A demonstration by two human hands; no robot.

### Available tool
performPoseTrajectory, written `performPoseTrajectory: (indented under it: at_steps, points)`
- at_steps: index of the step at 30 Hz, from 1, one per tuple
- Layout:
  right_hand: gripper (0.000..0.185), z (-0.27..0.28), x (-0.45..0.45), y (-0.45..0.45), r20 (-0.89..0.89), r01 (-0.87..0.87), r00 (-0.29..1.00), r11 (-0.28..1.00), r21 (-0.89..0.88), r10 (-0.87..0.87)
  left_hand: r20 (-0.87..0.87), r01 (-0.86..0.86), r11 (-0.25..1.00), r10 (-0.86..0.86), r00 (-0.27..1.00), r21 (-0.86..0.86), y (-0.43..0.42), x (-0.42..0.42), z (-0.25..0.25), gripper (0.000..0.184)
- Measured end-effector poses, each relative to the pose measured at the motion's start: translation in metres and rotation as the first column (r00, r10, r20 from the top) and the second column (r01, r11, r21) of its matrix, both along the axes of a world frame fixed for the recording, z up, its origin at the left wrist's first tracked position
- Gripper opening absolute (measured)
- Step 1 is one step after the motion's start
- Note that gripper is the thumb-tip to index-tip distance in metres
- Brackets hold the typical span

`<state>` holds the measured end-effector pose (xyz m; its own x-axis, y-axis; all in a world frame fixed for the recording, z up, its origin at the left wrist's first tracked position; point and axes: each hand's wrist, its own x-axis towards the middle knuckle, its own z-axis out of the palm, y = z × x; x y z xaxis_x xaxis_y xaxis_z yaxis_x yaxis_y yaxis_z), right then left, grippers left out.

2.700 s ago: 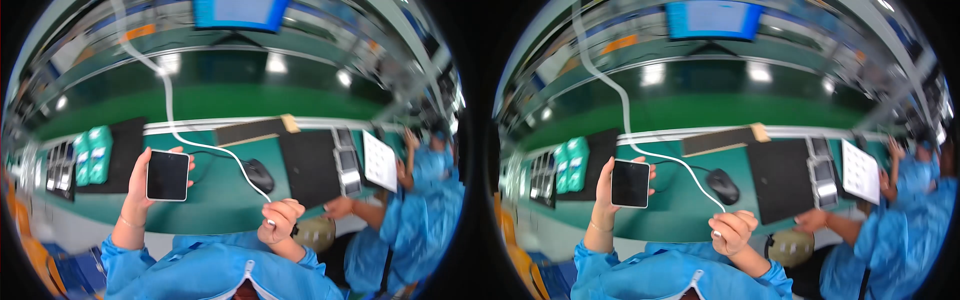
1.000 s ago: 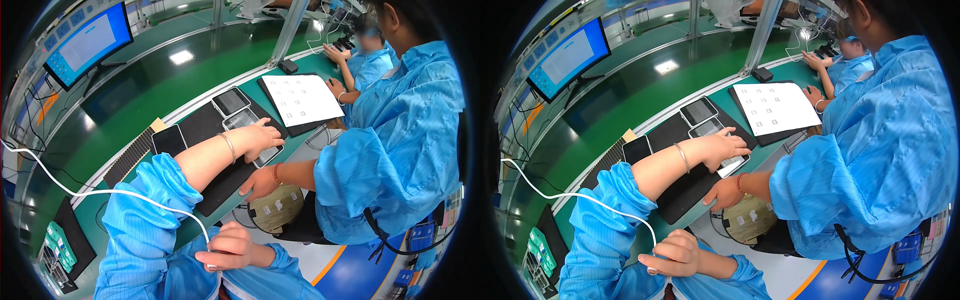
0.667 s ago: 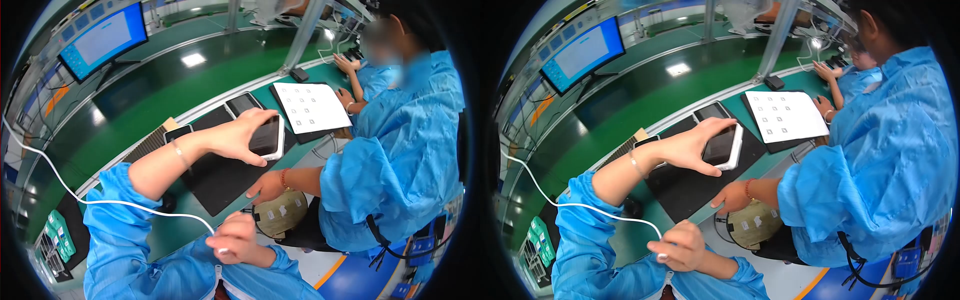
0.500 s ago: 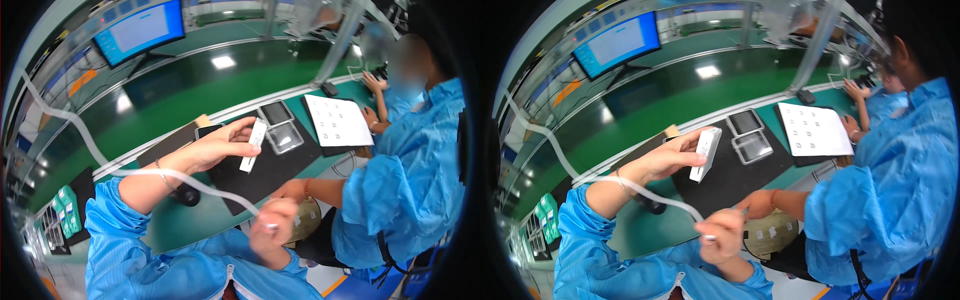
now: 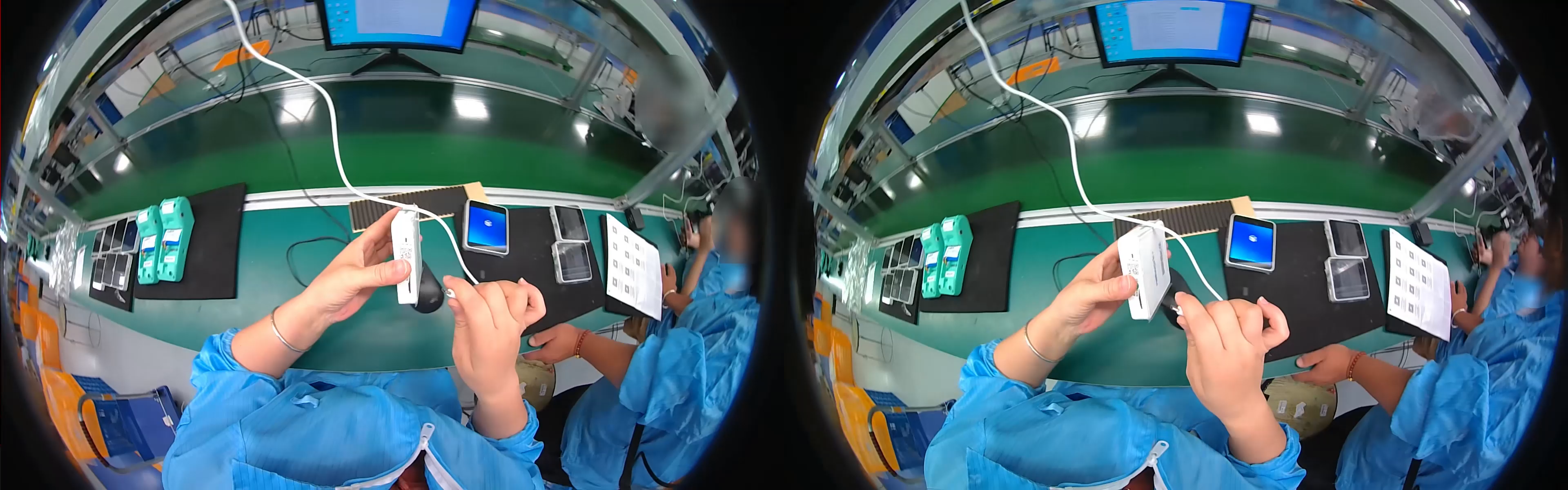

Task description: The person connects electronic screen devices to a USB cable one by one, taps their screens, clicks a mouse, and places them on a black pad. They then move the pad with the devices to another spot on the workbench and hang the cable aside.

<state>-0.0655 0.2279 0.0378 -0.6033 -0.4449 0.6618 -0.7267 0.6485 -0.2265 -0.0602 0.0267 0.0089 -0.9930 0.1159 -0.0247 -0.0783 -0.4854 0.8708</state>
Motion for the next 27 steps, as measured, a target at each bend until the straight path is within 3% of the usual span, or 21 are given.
performPoseTrajectory:
  at_steps: [3, 5, 7, 9, 11, 12, 13, 15, 17, 19, 23, 25, 27]
  points:
    - [0.023, 0.001, -0.003, -0.019, 0.048, -0.047, 0.998, 0.998, 0.034, 0.045, -0.047, 0.022, 0.985, -0.014, 0.999, 0.170, -0.016, 0.019, 0.002, 0.096]
    - [0.024, 0.000, -0.004, -0.026, 0.083, -0.081, 0.993, 0.996, 0.027, 0.079, -0.096, 0.050, 0.983, -0.033, 0.995, 0.174, -0.030, 0.026, -0.003, 0.102]
    - [0.024, -0.001, -0.003, -0.035, 0.120, -0.109, 0.987, 0.994, 0.017, 0.106, -0.104, 0.113, 0.908, -0.077, 0.992, 0.404, -0.042, 0.034, -0.002, 0.105]
    - [0.025, -0.004, 0.000, -0.045, 0.113, -0.123, 0.986, 0.992, -0.012, 0.123, -0.129, 0.122, 0.917, -0.078, 0.989, 0.381, -0.054, 0.040, -0.007, 0.101]
    - [0.024, -0.008, 0.001, -0.055, 0.106, -0.154, 0.982, 0.988, -0.028, 0.156, -0.051, 0.068, 0.804, -0.047, 0.998, 0.590, -0.061, 0.046, -0.008, 0.097]
    - [0.024, -0.010, 0.001, -0.060, 0.096, -0.176, 0.979, 0.983, -0.049, 0.181, -0.078, 0.100, 0.682, -0.063, 0.995, 0.725, -0.065, 0.046, -0.017, 0.091]
    - [0.024, -0.011, 0.000, -0.064, 0.099, -0.178, 0.978, 0.983, -0.051, 0.183, -0.076, 0.097, 0.683, -0.061, 0.995, 0.724, -0.067, 0.046, -0.020, 0.091]
    - [0.021, -0.012, -0.003, -0.072, 0.119, -0.197, 0.970, 0.972, -0.124, 0.212, -0.078, 0.101, 0.383, -0.076, 0.994, 0.918, -0.069, 0.046, -0.022, 0.087]
    - [0.019, -0.011, -0.007, -0.076, 0.187, -0.235, 0.944, 0.953, -0.192, 0.271, -0.082, 0.108, 0.373, -0.086, 0.993, 0.922, -0.069, 0.047, -0.022, 0.084]
    - [0.017, -0.010, -0.010, -0.080, 0.252, -0.260, 0.911, 0.928, -0.265, 0.327, -0.200, 0.223, 0.288, -0.109, 0.974, 0.931, -0.069, 0.046, -0.023, 0.081]
    - [0.015, -0.013, -0.008, -0.091, 0.170, -0.311, 0.918, 0.918, -0.246, 0.357, -0.206, 0.229, 0.283, -0.110, 0.972, 0.931, -0.066, 0.046, -0.021, 0.078]
    - [0.019, -0.014, -0.004, -0.095, -0.011, -0.289, 0.956, 0.932, -0.217, 0.294, -0.169, 0.193, 0.286, -0.105, 0.980, 0.938, -0.065, 0.045, -0.021, 0.078]
    - [0.023, -0.016, -0.003, -0.096, -0.051, -0.269, 0.963, 0.942, -0.203, 0.264, -0.140, 0.166, 0.290, -0.110, 0.984, 0.943, -0.063, 0.044, -0.021, 0.078]
